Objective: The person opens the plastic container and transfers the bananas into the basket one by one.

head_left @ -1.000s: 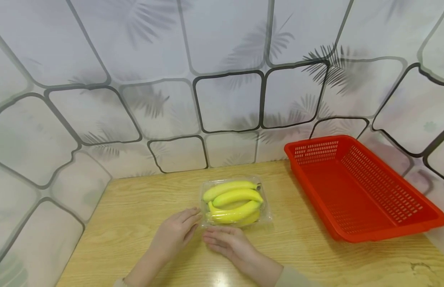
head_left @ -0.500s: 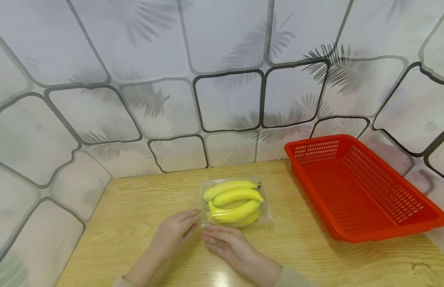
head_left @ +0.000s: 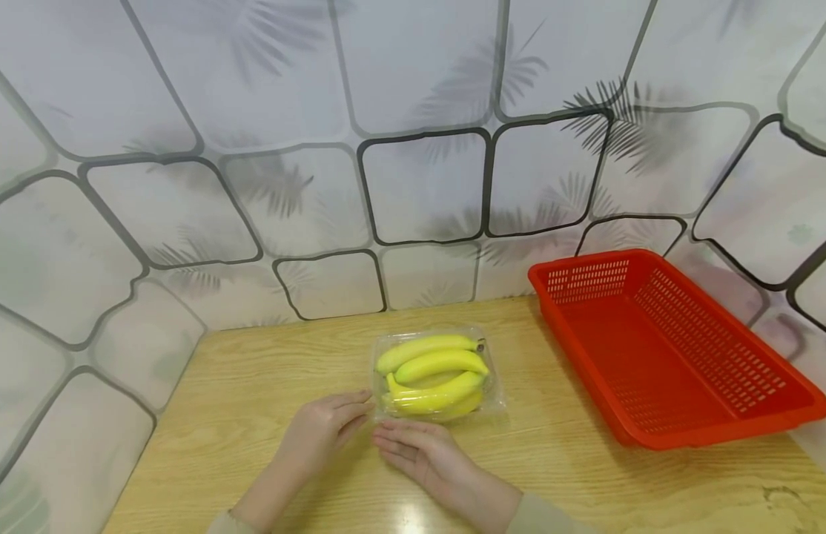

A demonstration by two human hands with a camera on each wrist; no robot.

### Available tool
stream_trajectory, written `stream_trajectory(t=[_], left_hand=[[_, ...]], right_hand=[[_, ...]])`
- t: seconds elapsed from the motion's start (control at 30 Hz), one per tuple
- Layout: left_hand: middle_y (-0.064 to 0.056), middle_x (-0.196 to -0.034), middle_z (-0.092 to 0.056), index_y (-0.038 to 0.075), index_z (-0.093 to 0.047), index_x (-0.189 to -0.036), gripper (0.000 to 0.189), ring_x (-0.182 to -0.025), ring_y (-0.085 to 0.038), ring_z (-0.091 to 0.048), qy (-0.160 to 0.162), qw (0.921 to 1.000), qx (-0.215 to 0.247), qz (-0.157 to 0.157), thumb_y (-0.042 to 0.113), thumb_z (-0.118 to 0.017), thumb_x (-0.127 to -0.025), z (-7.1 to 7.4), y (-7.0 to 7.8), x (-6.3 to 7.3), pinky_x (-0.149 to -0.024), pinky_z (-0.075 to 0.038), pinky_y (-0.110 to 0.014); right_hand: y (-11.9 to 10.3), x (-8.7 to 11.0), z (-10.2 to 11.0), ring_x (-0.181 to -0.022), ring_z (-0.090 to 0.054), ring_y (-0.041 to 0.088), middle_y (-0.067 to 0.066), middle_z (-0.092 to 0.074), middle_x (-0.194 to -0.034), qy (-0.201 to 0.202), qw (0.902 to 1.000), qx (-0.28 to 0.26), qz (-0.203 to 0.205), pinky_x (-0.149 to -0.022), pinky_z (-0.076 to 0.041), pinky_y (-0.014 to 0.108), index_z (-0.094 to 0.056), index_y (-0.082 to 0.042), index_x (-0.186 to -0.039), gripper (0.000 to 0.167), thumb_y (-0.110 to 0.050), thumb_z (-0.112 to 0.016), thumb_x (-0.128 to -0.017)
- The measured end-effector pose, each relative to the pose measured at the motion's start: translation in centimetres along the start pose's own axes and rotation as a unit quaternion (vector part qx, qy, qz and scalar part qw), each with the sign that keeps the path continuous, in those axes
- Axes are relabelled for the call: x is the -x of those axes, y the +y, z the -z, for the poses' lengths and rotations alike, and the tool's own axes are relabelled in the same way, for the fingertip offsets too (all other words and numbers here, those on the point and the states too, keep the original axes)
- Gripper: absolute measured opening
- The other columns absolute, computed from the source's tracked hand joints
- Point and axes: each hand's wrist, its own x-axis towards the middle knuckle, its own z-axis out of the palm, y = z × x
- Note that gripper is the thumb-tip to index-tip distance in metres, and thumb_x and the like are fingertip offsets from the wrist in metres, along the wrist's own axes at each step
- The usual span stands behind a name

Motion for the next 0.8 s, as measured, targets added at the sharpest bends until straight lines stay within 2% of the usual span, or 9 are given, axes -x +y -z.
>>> stream_trajectory(t=[0.4,0.8], left_hand=[[-0.008,-0.107,-0.084,0.009,-0.083,-0.097,0.023,-0.090,-0.021,-0.082,0.017,0.9997,0.007,-0.014,0.007,-0.091,-0.075,-0.27,-0.47,-0.09,-0.079,-0.068,-0.031],[-0.007,-0.106,-0.084,0.008,-0.083,-0.098,0.025,-0.088,-0.020,-0.082,0.011,0.9996,0.013,-0.021,0.004,-0.091,-0.074,-0.12,-0.67,-0.31,-0.077,-0.068,-0.030]], right_hand=[[-0.02,-0.19,-0.28,-0.133,-0.066,0.026,0.026,-0.058,-0.151,0.001,0.9999,-0.009,-0.004,-0.118,-0.052,0.038,-0.046,0.013,-0.150,0.050,-0.013,-0.057,-0.109],[0.25,-0.55,-0.76,-0.126,-0.070,0.022,0.022,-0.065,-0.144,0.021,0.9996,-0.020,-0.003,-0.116,-0.054,0.036,-0.053,0.010,-0.146,0.045,-0.011,-0.060,-0.107]])
